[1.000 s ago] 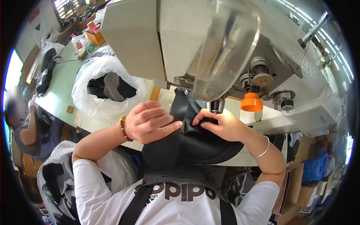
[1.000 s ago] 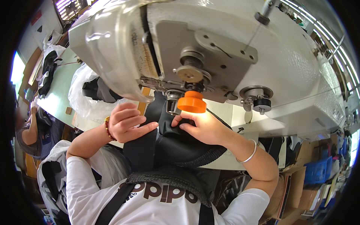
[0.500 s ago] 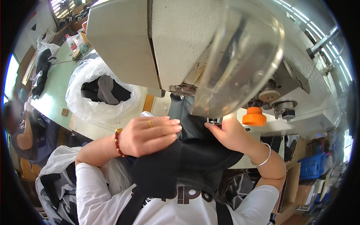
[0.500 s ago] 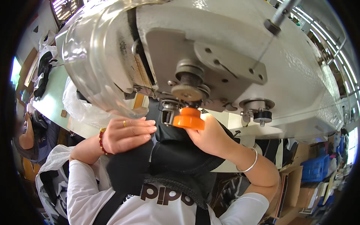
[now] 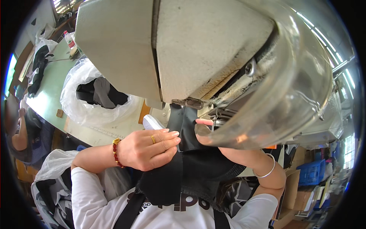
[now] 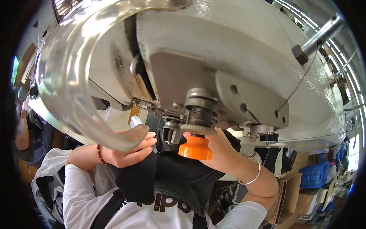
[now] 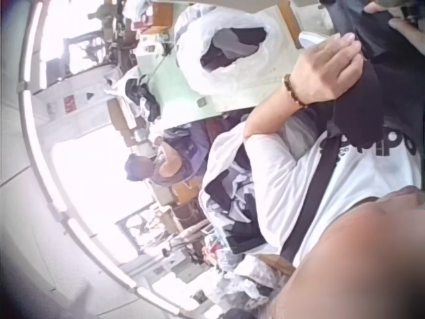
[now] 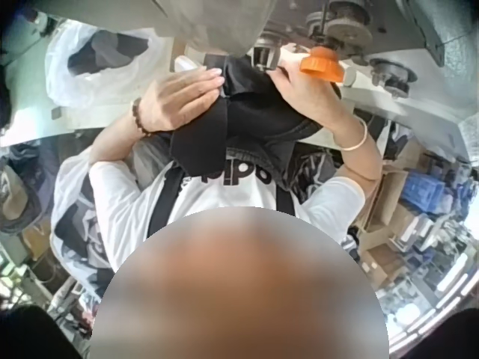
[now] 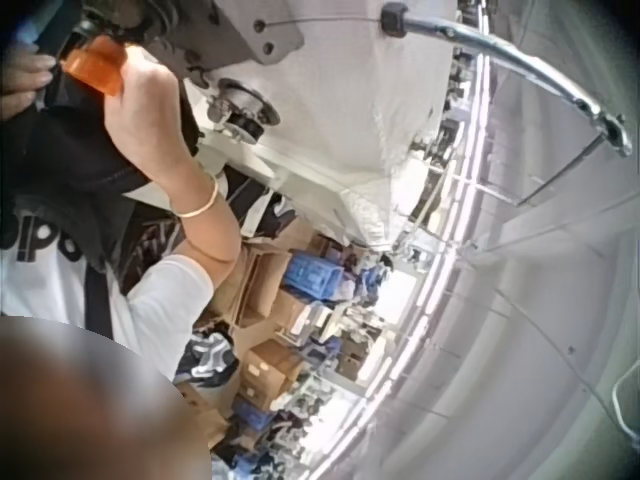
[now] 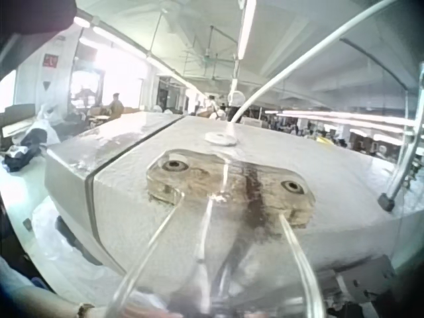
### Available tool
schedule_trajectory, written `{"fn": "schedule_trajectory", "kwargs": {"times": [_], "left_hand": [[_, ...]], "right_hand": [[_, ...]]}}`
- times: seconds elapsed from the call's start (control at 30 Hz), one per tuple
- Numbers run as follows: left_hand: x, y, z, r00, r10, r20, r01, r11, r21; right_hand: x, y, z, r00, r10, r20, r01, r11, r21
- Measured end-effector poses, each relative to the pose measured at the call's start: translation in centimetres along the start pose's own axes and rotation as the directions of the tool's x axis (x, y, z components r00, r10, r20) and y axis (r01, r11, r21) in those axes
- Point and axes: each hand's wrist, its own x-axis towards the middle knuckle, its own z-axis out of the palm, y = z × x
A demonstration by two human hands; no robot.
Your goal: Sewing together black fabric components of a shoe using an industrial sewing machine.
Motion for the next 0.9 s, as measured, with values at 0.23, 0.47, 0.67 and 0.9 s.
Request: {"fn": "schedule_trajectory", "kwargs": {"times": [0.23,0.47,0.67,0.9], "left_hand": [[-0.3,0.3,0.9,0.998,-0.063,-0.014,0.062,0.997,-0.041],[0.0,0.0,0.0,0.997,-0.053,-0.047,0.052,0.998,-0.034],[0.7,-0.4,1.4,0.976,-0.110,-0.186,0.103,0.994,-0.044],[0.3,-1.5,0.5,0.996,-0.078,-0.050,0.076,0.996,-0.050]], "right_hand": [[-1.6,-0.9,-1.1,0.852,0.438,0.288,-0.417,0.899,-0.135],[-0.9,0.4,-0.5,0.971,0.017,0.237,0.158,0.701,-0.695],[-1.8,1.3,-1.2,0.799,-0.282,0.532,0.492,-0.203,-0.847],[-1.5,1.3,-2.1,0.688,-0.013,0.725,0.499,-0.718,-0.486]]}}
